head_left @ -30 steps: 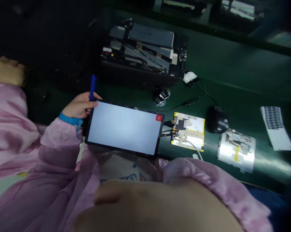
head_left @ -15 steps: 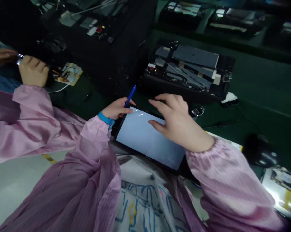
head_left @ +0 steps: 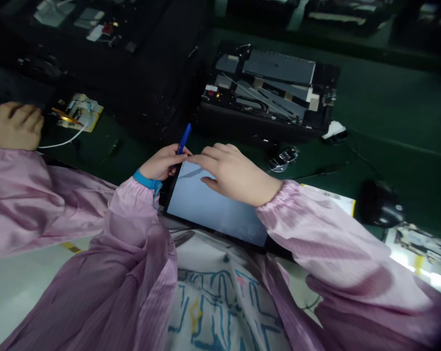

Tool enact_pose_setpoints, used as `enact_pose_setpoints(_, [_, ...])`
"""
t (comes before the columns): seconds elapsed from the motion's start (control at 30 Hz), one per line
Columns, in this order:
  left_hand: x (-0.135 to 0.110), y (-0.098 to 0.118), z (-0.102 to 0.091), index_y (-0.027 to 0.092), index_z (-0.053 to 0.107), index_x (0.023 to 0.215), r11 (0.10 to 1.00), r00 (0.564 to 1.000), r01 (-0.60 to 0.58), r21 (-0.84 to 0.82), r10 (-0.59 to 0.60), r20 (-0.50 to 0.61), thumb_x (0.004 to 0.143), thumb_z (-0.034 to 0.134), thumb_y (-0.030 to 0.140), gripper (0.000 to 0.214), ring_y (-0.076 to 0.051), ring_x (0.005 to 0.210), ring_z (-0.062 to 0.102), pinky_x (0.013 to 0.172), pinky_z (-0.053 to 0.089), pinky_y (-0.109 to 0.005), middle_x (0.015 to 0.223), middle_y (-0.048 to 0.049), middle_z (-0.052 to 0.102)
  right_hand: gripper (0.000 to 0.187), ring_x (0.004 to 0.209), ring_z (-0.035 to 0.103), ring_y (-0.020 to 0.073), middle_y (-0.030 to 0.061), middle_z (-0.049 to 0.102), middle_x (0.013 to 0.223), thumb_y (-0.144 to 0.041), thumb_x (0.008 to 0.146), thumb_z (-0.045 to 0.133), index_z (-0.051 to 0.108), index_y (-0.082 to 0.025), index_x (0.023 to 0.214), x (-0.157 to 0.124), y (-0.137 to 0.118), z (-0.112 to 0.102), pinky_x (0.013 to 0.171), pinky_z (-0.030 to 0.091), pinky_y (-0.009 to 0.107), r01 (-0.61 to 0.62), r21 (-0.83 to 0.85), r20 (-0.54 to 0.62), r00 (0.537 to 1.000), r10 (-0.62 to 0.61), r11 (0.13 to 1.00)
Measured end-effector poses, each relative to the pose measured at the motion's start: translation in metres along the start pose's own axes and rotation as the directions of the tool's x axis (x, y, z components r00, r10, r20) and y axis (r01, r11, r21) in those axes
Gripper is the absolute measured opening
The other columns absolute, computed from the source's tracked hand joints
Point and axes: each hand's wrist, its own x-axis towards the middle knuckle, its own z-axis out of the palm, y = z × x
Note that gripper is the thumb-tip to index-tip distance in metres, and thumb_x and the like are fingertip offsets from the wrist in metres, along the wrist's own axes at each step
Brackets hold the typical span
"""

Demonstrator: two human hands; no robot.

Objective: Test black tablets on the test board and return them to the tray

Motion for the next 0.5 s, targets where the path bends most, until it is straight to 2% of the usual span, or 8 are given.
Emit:
enact_pose_setpoints(0.1, [0.000,0.001,0.002,0.013,0.060,0.083,1.000,0.999,0.011,0.003,-0.011,-0.041,0.074,0.071,0.024,0.018,-0.003,0.033,0.036,0.029,0.022,-0.016,0.053,0.0059,0.047,0.021,0.087,0.049,0.0216,0.0092,0.059,0.093,-0.011,0.085,0.048,0.068,-0.017,0.089,0.006,0.001,0.001,0.077,0.036,0.036,0.040,0.036,-0.057,0.998,-0.037,0.999])
enact_pose_setpoints(0.2, [0.002,0.000,0.002,0.012,0.061,0.083,0.999,0.997,0.048,0.002,-0.048,-0.067,0.077,0.069,0.024,0.015,-0.003,0.033,0.037,0.029,0.020,-0.016,0.053,0.0049,0.048,0.016,0.081,0.051,0.0177,0.0055,0.055,0.085,-0.010,0.077,0.052,0.066,-0.017,0.073,-0.004,0.014,-0.011,0.075,0.040,0.033,0.067,0.300,-0.147,0.989,-0.023,0.952])
enact_pose_setpoints(0.27, [0.003,-0.001,0.002,0.012,0.061,0.084,0.998,0.995,0.062,0.002,-0.062,-0.076,0.079,0.066,0.024,0.013,-0.004,0.033,0.039,0.029,0.020,-0.016,0.054,0.0040,0.050,0.015,0.077,0.053,0.0154,0.0035,0.054,0.082,-0.010,0.073,0.052,0.063,-0.017,0.067,-0.020,0.027,-0.025,0.072,0.042,0.031,0.036,0.472,-0.192,0.979,0.063,0.881])
enact_pose_setpoints(0.33, [0.004,-0.001,0.001,0.012,0.062,0.084,0.997,0.994,0.071,0.007,-0.070,-0.081,0.080,0.065,0.023,0.012,-0.004,0.034,0.040,0.030,0.021,-0.016,0.055,0.0036,0.051,0.015,0.076,0.053,0.0140,0.0024,0.055,0.081,-0.010,0.072,0.054,0.061,-0.018,0.062,-0.041,0.042,-0.038,0.071,0.042,0.031,-0.038,0.588,-0.212,0.957,0.200,0.808])
enact_pose_setpoints(0.4, [0.004,-0.001,0.001,0.012,0.062,0.084,0.997,0.993,0.082,0.012,-0.080,-0.086,0.080,0.065,0.022,0.011,-0.003,0.034,0.039,0.030,0.021,-0.016,0.056,0.0037,0.050,0.014,0.076,0.054,0.0128,0.0014,0.056,0.079,-0.011,0.071,0.055,0.059,-0.018,0.059,-0.063,0.056,-0.050,0.070,0.040,0.031,-0.098,0.704,-0.246,0.896,0.371,0.704])
enact_pose_setpoints(0.5, [0.004,0.000,0.002,0.012,0.062,0.082,0.996,0.991,0.090,0.013,-0.089,-0.101,0.080,0.065,0.021,0.009,-0.003,0.033,0.037,0.030,0.020,-0.016,0.057,0.0036,0.050,0.014,0.065,0.053,0.0091,0.0000,0.057,0.074,-0.013,0.072,0.053,0.054,-0.018,0.058,-0.090,0.073,-0.063,0.060,0.036,0.033,-0.141,0.853,-0.233,0.758,0.609,0.502])
